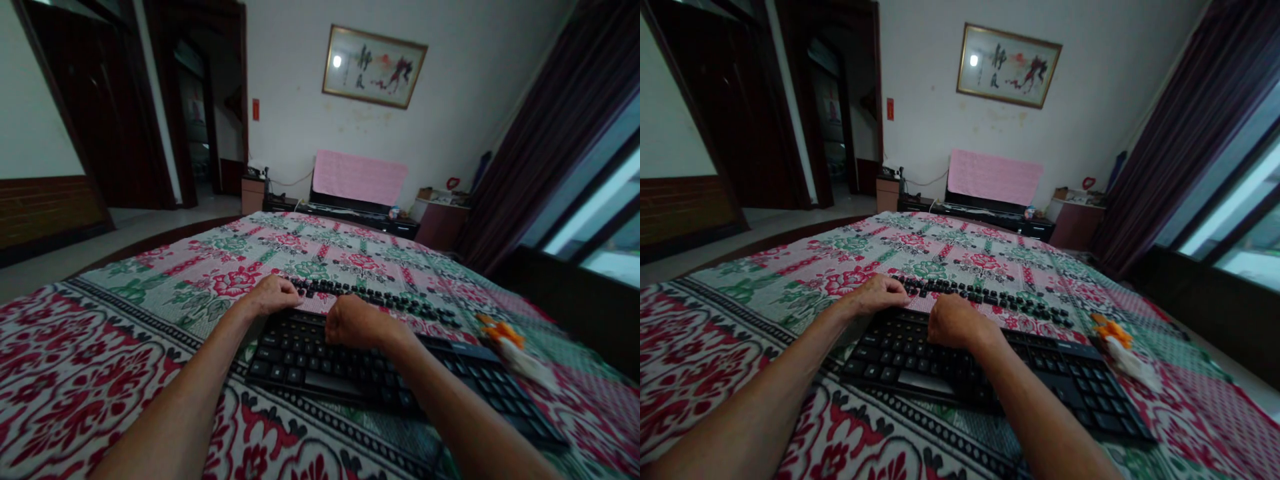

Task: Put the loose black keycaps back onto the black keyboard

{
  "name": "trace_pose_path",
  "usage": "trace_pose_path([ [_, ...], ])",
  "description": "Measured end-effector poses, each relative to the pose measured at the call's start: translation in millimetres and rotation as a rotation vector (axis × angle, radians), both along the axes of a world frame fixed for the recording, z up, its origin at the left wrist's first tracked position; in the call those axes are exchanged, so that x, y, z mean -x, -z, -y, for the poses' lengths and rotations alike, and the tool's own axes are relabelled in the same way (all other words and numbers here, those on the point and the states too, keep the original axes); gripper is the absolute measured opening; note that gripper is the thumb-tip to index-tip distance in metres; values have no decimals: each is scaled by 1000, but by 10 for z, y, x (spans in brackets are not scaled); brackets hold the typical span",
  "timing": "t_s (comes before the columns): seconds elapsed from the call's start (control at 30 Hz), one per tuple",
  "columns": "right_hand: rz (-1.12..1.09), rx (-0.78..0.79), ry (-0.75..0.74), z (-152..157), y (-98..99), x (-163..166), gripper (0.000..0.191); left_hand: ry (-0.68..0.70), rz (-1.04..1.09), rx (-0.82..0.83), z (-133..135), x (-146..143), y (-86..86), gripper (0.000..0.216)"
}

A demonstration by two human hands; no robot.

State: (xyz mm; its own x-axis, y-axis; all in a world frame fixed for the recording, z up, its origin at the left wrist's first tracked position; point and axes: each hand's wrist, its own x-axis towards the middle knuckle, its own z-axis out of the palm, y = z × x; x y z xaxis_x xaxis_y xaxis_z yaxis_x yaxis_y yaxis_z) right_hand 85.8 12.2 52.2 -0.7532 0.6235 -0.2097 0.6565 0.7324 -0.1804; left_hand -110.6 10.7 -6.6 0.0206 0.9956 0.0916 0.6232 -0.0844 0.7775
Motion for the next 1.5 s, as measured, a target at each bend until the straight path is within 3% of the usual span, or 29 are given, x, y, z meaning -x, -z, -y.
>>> trace_pose_path([
  [0.2,-111,39,18,-175,26,-16,27,-81,109,15,104,169,0,30],
  [0.3,-252,-123,85,-366,135,166,25,-99,120,30,116,203,39,35],
  [0.47,-181,-386,108,-612,376,433,30,-65,62,40,75,215,105,36],
  [0.57,-165,-429,111,-683,458,474,27,-60,56,53,60,213,120,35],
  [0.77,-155,-375,90,-732,498,514,24,-65,49,61,34,229,146,36],
  [0.93,-157,-289,16,-686,360,387,21,-49,60,54,26,236,157,37],
  [1.1,-146,115,-89,-655,227,116,23,-41,57,47,50,214,127,32],
  [1.17,-149,190,-123,-664,236,64,23,-39,49,47,65,201,103,31],
  [1.3,-252,218,-149,-694,306,61,28,-52,35,37,91,183,67,31],
  [1.5,-238,165,24,-674,304,30,29,-45,45,49,75,201,91,31],
])
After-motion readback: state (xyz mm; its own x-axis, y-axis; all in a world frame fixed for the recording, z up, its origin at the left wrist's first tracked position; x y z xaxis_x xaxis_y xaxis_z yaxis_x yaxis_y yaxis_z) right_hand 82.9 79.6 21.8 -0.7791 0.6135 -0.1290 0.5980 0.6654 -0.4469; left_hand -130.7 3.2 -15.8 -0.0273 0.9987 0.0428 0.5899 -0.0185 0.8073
